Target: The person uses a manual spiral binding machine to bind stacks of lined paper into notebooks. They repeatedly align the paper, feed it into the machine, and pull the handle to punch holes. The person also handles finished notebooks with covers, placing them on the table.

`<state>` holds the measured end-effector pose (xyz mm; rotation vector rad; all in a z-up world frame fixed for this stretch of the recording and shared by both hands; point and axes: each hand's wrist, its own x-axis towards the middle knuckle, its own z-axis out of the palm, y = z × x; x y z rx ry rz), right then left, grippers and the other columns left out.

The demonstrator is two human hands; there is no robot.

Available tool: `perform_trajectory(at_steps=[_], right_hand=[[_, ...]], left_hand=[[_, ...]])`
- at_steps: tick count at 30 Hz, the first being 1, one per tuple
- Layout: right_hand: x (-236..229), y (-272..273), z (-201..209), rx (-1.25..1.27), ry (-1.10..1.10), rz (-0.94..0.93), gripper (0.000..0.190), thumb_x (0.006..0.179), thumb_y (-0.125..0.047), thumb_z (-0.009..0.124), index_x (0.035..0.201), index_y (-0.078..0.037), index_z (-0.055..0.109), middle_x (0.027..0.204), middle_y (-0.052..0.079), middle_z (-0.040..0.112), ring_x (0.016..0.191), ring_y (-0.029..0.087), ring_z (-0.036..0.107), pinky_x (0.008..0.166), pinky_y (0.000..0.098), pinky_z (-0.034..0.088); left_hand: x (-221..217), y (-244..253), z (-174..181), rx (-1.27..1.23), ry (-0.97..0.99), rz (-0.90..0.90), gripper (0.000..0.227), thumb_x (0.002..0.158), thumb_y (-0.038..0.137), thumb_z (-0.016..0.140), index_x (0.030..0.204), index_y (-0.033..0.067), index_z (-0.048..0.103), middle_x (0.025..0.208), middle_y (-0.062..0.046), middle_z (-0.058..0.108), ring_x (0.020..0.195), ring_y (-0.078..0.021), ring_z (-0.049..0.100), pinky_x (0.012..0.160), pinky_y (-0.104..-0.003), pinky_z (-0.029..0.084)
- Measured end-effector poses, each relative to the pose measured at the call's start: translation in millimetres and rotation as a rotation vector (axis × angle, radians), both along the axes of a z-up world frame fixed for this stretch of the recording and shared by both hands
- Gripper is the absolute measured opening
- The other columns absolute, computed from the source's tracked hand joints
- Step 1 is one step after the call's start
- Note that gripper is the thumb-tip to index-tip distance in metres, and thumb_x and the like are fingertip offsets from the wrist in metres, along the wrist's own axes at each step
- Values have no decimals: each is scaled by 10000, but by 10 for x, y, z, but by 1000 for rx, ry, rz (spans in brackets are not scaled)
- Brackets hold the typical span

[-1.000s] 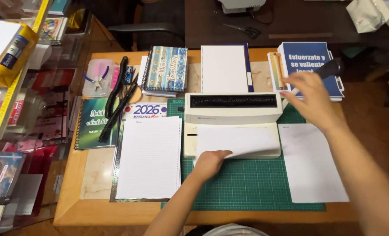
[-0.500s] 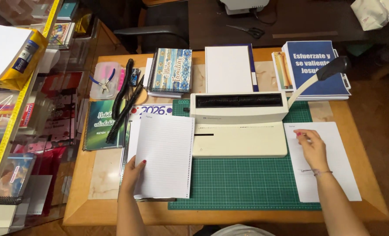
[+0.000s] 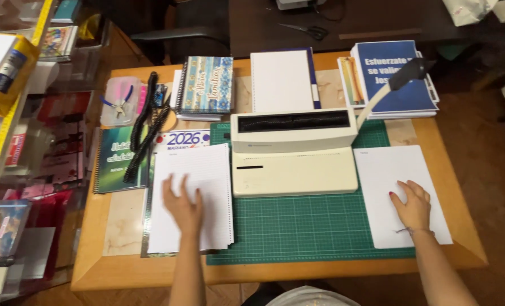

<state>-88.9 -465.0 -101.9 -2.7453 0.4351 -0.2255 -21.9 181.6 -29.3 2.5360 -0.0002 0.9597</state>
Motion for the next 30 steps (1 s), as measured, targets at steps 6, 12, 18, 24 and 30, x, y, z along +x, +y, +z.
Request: perform_trajectory(at_steps=[6,12,18,24,30], right_hand=[[-74,-462,-229,-5,315,-250,703,947,-566,579,1570,-258,479,1657,115,362,1505,396,308,1172,615,316],[-182,-648,-335,6,267,-281,816,912,-539,605,1631,-244,357,1621,165,389,1446,422,419,1137,587,365],[-239,-463,92,199,168,-233,802,919,-256,651,1632,-198,288,1576,267,377,1378,523,447,1137,614,403],[-196,-754,-244,378,-20,-324,821,832,-121,767,1574,-181,423,1372,203,503,1294,392,548,1084,460,458],[-15,-1278,-901,309,-66,-456,750,697,-196,917,1380,-132,614,1222,167,620,1118,347,662,914,398,558]], left_hand=[[-81,-1910,-304,-321,181,-596,404,771,-35,583,1053,218,723,1205,-59,631,1210,-330,600,1046,-488,437],[-717,-3524,-940,-242,559,-1017,325,929,77,578,1220,190,667,1343,-36,623,1334,-238,558,1141,-397,417],[-980,-3973,-598,-36,926,-979,804,969,428,523,1605,41,219,1657,-237,228,1558,-373,159,1270,-525,109],[-1059,-4183,-322,-500,1033,-865,896,918,369,625,1602,-13,191,1637,-238,269,1555,-363,156,1274,-476,89],[-984,-4392,-285,-1151,1147,-672,961,918,188,663,1627,39,32,1628,-298,231,1517,-406,226,1259,-471,257]])
